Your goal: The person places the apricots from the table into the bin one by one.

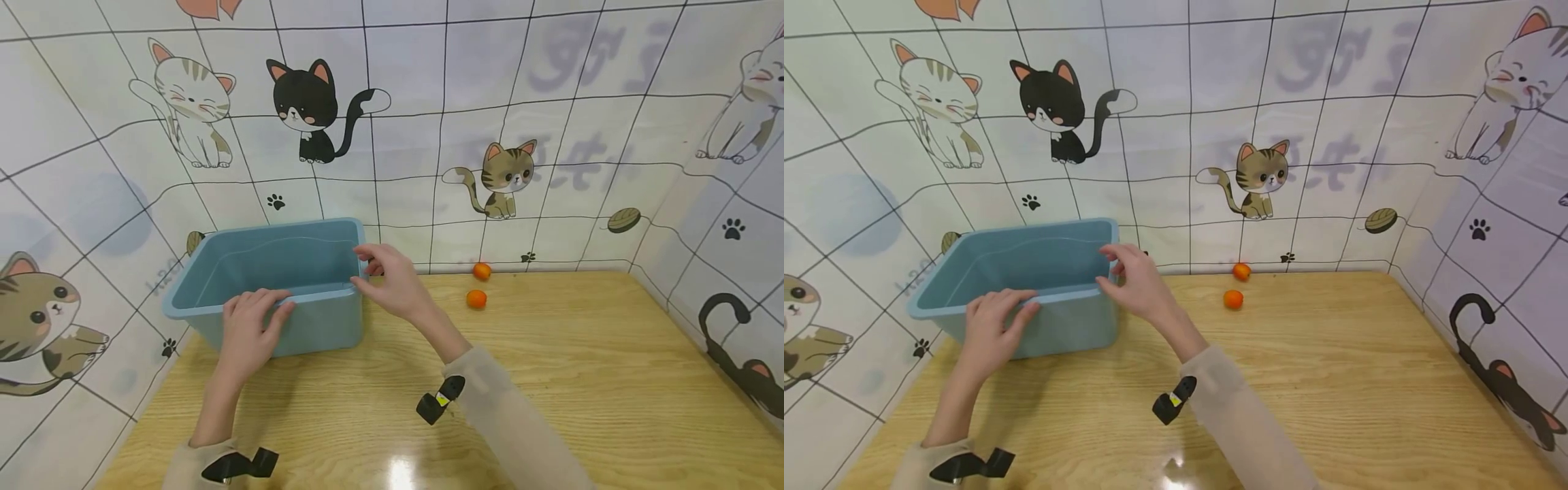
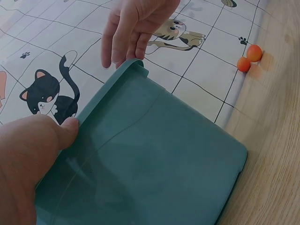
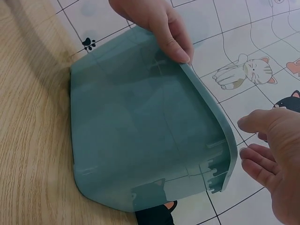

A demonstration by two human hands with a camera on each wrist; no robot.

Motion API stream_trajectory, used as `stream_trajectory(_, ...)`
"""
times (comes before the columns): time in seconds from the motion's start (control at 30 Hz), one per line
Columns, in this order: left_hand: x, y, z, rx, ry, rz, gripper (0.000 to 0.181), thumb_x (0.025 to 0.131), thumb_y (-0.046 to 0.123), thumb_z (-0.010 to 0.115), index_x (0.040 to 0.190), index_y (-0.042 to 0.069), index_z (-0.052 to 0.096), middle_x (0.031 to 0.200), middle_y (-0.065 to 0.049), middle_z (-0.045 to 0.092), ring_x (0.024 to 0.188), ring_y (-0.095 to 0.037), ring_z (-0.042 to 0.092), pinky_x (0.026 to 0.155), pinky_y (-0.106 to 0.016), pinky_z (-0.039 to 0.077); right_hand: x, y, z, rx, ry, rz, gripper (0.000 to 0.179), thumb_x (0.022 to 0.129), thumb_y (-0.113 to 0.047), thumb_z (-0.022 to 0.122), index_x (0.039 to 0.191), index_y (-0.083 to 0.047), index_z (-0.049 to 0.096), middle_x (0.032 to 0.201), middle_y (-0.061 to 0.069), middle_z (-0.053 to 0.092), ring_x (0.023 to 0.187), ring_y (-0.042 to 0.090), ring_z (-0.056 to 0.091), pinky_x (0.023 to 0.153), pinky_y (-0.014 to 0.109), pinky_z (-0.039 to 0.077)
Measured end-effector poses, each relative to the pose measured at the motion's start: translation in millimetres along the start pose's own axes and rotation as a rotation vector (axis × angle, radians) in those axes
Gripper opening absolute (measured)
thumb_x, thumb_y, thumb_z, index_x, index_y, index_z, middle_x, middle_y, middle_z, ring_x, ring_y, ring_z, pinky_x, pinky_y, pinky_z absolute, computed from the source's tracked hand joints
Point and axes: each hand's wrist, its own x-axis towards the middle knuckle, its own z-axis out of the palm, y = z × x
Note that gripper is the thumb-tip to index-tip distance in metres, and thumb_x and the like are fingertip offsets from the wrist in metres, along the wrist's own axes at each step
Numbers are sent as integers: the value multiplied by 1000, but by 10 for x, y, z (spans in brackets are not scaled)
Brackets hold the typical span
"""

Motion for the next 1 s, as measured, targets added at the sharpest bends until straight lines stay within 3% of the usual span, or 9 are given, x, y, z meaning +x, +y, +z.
stream_trajectory(0.23,59,2,30,18,-2,-14,19,98,16,67,111,4,73,100,-11,70,97,-35,56,99,-60,26,24,96,-33,13,-4,10,43,88,-5,77,128,2,63,112,16,64,90,24,65,85,31,54)
stream_trajectory(0.67,127,-27,82,24,-2,-24,18,98,16,67,111,5,72,101,-11,70,98,-34,56,99,-60,26,8,293,-165,49,13,68,40,89,-4,76,125,5,63,113,20,64,87,27,67,84,38,56)
stream_trajectory(1.0,125,-16,81,27,-1,-23,17,98,15,67,112,5,72,99,-10,70,97,-33,56,99,-59,27,-75,454,-295,-29,24,84,42,89,-11,77,128,0,64,115,15,65,90,28,66,84,39,56)
